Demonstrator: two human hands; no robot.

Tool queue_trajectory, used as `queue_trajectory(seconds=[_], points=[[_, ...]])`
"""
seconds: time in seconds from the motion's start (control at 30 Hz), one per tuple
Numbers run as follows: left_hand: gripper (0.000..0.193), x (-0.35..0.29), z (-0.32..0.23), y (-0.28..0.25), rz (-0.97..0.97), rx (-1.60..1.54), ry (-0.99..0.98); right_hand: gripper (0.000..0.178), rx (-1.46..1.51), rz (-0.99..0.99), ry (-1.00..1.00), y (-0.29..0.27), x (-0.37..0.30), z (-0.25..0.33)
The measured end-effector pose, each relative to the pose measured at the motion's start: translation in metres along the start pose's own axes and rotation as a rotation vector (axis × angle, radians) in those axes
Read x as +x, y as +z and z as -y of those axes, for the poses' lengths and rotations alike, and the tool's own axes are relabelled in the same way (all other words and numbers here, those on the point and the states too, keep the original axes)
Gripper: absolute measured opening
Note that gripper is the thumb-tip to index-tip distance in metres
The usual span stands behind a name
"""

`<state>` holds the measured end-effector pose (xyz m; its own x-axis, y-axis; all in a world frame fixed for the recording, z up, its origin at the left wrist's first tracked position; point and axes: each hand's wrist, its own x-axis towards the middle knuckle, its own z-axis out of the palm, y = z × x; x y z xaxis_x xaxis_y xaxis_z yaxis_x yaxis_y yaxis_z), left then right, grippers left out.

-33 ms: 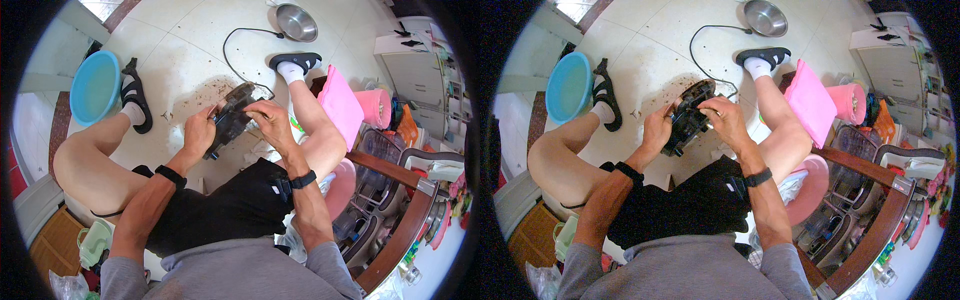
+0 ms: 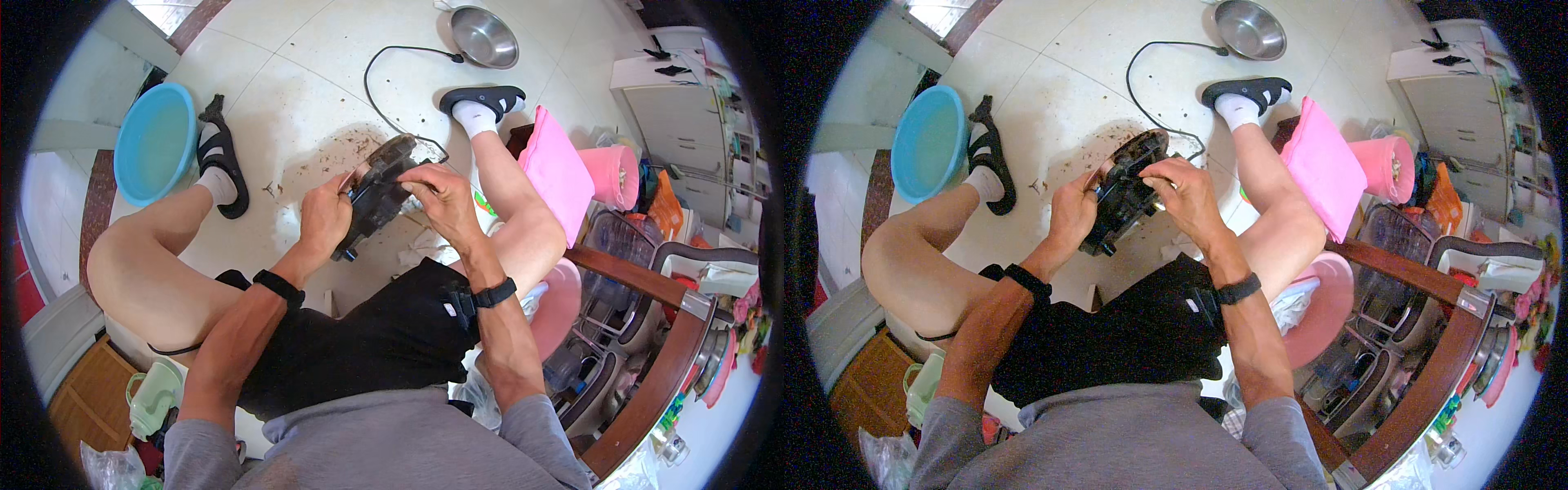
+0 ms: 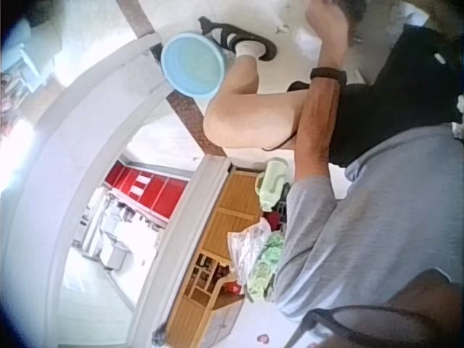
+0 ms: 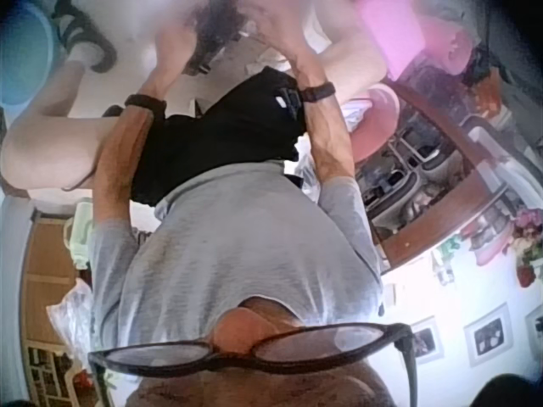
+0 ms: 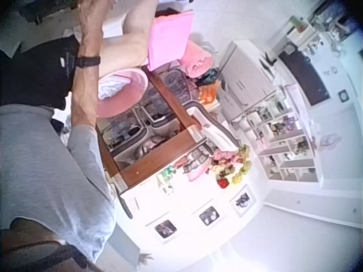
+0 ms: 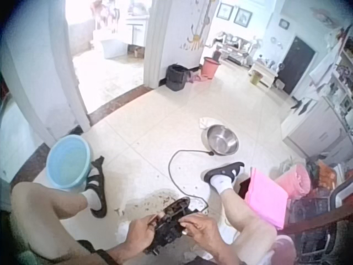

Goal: Repairing a waffle maker using a screwdriver and pliers.

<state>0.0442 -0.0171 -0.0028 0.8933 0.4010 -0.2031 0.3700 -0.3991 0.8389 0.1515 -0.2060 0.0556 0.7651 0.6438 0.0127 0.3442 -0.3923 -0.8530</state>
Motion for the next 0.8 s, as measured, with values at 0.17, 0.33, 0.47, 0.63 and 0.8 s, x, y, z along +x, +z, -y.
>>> queue_trajectory(seconds=[0.17, 0.33, 0.47, 0.63, 0.8], points=[[0.039, 0.001, 0.008, 0.002, -0.003, 0.001, 0.006, 0.011, 0.168, 0.065, 0.126, 0.005, 0.0, 0.005], [0.038, 0.001, 0.002, 0.0, 0.011, 0.028, -0.024, 0.01, 0.134, 0.021, 0.111, 0.0, 0.002, 0.004], [0.038, 0.001, 0.007, 0.002, -0.015, 0.023, 0.016, 0.013, 0.034, -0.007, 0.037, -0.001, 0.004, 0.003], [0.039, 0.002, 0.005, 0.003, 0.01, 0.003, 0.011, 0.013, -0.027, 0.023, -0.028, 0.002, 0.008, 0.006], [0.039, 0.0, 0.003, 0.001, 0.016, 0.013, -0.006, 0.013, -0.076, 0.034, -0.087, 0.002, 0.011, 0.015]])
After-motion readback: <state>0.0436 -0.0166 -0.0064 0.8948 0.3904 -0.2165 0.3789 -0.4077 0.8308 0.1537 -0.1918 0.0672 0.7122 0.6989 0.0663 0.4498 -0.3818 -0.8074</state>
